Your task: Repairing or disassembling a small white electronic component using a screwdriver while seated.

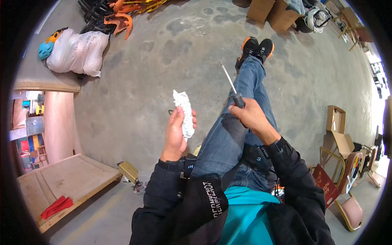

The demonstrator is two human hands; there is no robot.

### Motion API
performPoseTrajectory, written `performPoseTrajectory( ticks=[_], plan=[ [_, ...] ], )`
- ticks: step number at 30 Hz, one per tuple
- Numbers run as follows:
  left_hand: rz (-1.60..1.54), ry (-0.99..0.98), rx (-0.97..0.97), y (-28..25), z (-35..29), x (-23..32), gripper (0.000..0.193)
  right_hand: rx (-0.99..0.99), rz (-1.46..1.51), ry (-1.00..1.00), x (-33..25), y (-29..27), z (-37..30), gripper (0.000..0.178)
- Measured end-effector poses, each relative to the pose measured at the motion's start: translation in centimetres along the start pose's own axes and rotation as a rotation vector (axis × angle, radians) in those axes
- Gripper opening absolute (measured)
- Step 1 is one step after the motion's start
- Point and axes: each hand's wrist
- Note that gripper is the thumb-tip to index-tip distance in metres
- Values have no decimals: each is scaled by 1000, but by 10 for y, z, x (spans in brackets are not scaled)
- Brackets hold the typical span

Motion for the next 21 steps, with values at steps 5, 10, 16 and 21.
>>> performPoseTrajectory(
  ticks=[5,10,16,21],
  plan=[
    [-86,-9,114,-16,-4,4,43,-62,-203,-17,-4,18,21,27],
    [-102,-8,141,-20,0,1,43,-34,-254,5,3,25,41,30],
    [-151,5,133,-18,1,4,44,-44,-319,23,9,28,55,33],
    [-168,-4,116,-19,4,-1,45,-34,-230,40,12,13,51,31]
  ],
)
Point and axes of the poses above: each hand's wrist, its own z-axis towards the middle knuckle, its own y-axis out of the palm, x = y × z, and after that the axes turned 4 degrees about z, right-handed
